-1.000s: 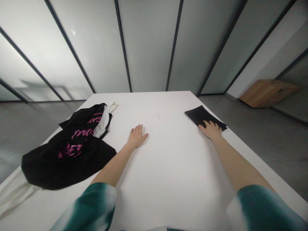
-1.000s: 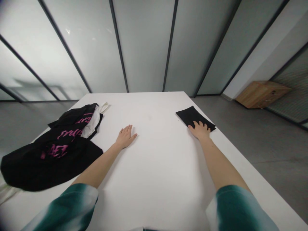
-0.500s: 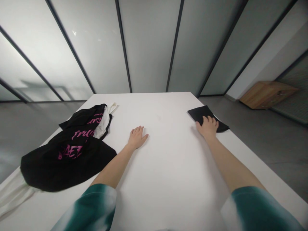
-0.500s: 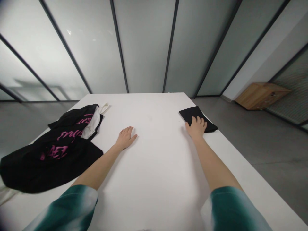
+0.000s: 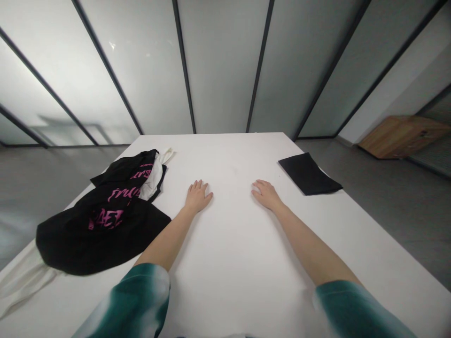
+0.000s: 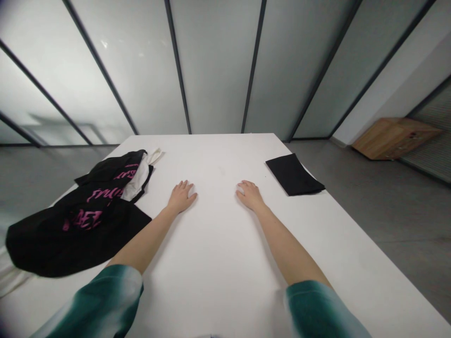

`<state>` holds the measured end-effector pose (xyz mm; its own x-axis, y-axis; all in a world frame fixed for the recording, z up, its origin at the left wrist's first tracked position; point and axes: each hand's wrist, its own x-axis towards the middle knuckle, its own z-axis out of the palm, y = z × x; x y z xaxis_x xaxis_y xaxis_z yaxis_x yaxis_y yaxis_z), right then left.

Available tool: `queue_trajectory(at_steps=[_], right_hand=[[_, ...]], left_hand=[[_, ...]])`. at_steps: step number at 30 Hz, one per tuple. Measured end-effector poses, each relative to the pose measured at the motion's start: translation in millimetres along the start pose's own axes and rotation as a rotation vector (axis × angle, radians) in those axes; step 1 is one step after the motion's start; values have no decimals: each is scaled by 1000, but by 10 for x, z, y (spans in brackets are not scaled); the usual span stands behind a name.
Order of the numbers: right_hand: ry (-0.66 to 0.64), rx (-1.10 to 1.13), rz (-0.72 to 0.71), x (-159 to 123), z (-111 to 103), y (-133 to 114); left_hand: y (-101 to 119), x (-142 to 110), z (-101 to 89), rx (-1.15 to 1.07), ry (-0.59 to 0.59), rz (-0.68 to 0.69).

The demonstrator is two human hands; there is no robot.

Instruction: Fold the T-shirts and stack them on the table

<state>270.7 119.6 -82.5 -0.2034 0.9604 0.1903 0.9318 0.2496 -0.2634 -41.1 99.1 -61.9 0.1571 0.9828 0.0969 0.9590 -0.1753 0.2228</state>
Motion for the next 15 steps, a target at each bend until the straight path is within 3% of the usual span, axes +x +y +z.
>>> queue_trajectory(at_steps=[15], right_hand=[[-7,-2,-13,-10,-2,23]], left_hand=[[-16,5,-3,46,-63,-15]])
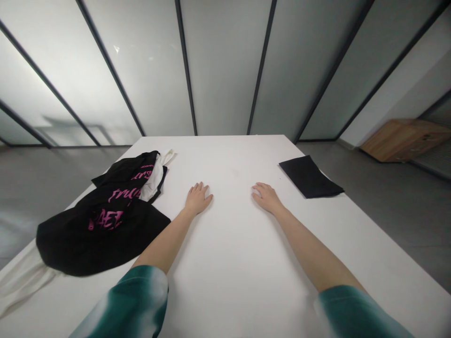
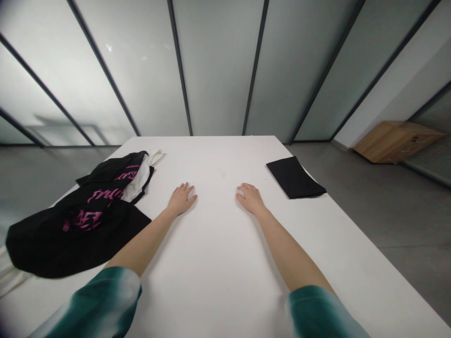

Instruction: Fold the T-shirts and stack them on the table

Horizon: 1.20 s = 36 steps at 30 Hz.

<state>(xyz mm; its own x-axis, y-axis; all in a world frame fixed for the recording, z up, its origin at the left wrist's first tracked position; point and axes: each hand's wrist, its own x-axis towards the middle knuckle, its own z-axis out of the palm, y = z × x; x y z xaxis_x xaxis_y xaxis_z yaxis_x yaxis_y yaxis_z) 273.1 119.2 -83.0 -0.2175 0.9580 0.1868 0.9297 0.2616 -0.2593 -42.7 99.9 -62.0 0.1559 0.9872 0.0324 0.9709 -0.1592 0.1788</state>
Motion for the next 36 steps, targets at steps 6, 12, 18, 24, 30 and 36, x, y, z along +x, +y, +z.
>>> queue_trajectory(at_steps=[6,12,18,24,30,36], right_hand=[[8,-1,-9,7,23,28],[22,-1,-16,6,36,40],[19,-4,-14,10,37,41],[33,1,-12,15,46,51],[44,21,-15,34,61,74],[70,16,-38,50,110,125]], left_hand=[[9,-7,-13,18,-7,-7],[16,-16,-23,13,-6,-1],[-5,-3,3,-18,12,1],[18,-16,-15,-48,5,-22],[-56,69,-173,-51,-139,5],[-575,292,-668,52,-23,-198]])
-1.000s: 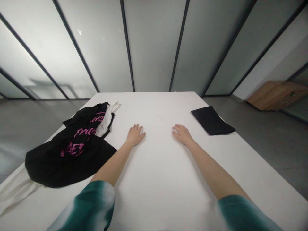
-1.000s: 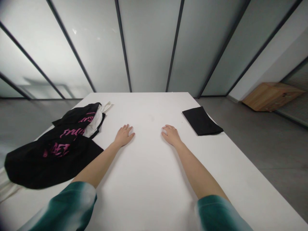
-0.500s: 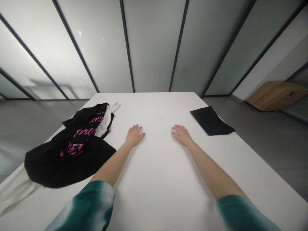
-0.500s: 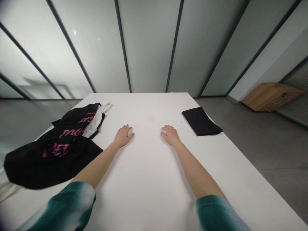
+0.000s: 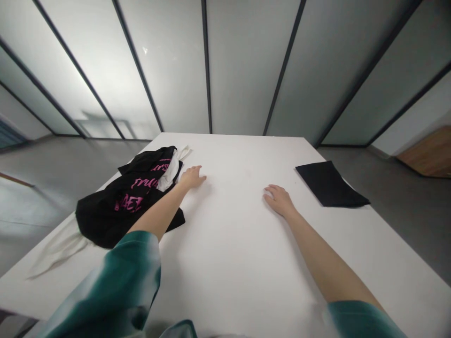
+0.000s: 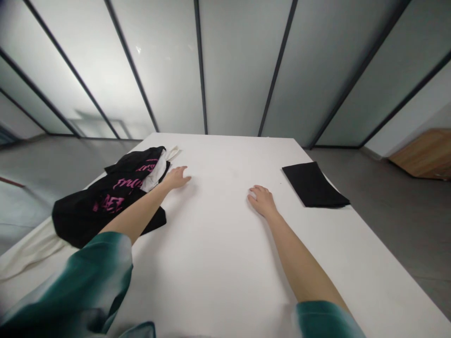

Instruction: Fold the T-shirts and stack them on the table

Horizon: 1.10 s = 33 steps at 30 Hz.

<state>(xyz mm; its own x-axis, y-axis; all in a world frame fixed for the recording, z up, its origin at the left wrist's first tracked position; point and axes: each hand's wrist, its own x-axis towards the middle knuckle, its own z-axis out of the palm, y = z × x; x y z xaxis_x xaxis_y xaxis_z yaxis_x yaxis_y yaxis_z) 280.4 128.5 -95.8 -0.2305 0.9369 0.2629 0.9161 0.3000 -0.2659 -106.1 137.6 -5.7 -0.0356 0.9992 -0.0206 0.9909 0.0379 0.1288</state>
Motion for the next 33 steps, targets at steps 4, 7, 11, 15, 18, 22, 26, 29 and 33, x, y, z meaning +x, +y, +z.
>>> queue_trajectory(at_steps=[4,7,11,15,18,22,26,29,33], right_hand=[[6,-11,-3,1,23,17],[17,-18,-1,0,31,18],[24,-16,-1,1,35,13],[23,-8,17,6,29,-4],[27,0,27,7,25,-19],[34,5,25,5,25,-24],[34,12,16,2,37,-9],[42,43,17,-4,25,-24],[53,136,-50,-34,-76,-123]], left_hand=[[-550,56,-260,149,149,-220],[-961,-6,-358,218,171,-368],[-1354,-86,-414,116,119,-466],[-1505,-21,-472,-279,376,-571],[-1466,109,-580,-657,806,-591],[-1128,230,-816,-1050,1116,-377],[-424,183,-939,-1253,1005,-48],[226,84,-782,-1402,751,134],[1017,-87,-248,-1555,296,180]])
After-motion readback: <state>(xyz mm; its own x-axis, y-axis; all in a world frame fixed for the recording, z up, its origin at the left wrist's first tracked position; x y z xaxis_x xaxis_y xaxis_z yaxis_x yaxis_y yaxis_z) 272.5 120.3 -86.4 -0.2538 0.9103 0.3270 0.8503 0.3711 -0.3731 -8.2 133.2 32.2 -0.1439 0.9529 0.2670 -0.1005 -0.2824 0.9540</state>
